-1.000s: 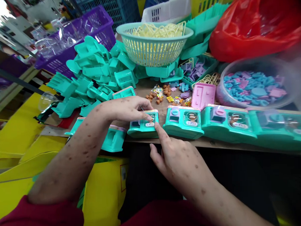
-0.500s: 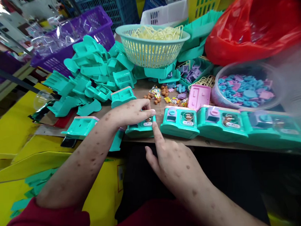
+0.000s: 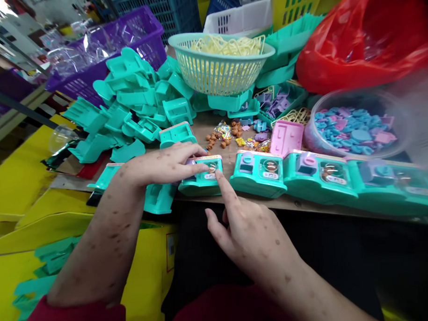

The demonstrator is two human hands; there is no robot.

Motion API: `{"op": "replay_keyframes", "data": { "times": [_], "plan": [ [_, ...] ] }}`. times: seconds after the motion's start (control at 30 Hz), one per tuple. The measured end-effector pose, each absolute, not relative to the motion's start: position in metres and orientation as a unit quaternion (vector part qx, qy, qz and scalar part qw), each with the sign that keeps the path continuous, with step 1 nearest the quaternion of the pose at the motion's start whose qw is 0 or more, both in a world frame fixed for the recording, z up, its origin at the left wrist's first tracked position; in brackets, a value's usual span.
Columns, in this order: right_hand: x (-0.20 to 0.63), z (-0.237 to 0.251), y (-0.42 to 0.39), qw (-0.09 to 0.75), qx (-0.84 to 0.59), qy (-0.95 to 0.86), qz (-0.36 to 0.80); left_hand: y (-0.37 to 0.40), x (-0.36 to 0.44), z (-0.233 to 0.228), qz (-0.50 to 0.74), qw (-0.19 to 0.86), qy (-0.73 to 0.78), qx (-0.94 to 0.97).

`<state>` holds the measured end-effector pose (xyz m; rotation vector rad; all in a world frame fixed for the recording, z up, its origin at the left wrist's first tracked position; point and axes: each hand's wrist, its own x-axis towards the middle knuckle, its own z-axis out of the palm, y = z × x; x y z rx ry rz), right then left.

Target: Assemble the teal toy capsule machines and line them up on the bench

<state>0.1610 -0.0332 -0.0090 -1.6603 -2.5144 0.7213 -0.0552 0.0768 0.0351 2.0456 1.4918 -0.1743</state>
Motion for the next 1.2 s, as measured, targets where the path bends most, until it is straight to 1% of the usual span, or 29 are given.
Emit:
{"op": "replay_keyframes", "data": {
  "times": [0.1, 0.23, 0.43, 0.63, 0.73, 0.87, 1.03, 1.1, 1.2],
  "plan": [
    [0.163, -0.011, -0.031, 0.017, -0.537, -0.812, 0.231, 0.077, -0.061, 0.037, -0.075, 0.338, 0.556, 0.755],
    [0.162, -0.009, -0.026, 0.010, -0.539, -0.813, 0.218, 0.084, -0.057, 0.037, -0.085, 0.398, 0.594, 0.693],
    [0.160, -0.007, -0.024, 0.036, -0.548, -0.812, 0.199, 0.092, -0.054, 0.044, -0.115, 0.417, 0.597, 0.675],
    [0.167, -0.022, -0.031, 0.096, -0.536, -0.812, 0.211, 0.083, -0.064, 0.040, -0.067, 0.418, 0.596, 0.682],
    [0.169, -0.030, -0.033, 0.120, -0.530, -0.812, 0.215, 0.082, -0.064, 0.039, -0.071, 0.428, 0.606, 0.667],
    [0.168, -0.033, -0.034, 0.145, -0.521, -0.809, 0.231, 0.084, -0.061, 0.041, -0.105, 0.395, 0.606, 0.682],
    [0.166, -0.020, -0.028, 0.126, -0.547, -0.786, 0.260, 0.082, -0.052, 0.043, -0.114, 0.343, 0.612, 0.703],
    [0.166, -0.013, -0.023, 0.140, -0.558, -0.770, 0.276, 0.079, -0.046, 0.043, -0.112, 0.294, 0.616, 0.722],
    [0.170, -0.009, -0.018, 0.185, -0.554, -0.748, 0.316, 0.073, -0.040, 0.042, -0.072, 0.201, 0.601, 0.770]
  ]
}}
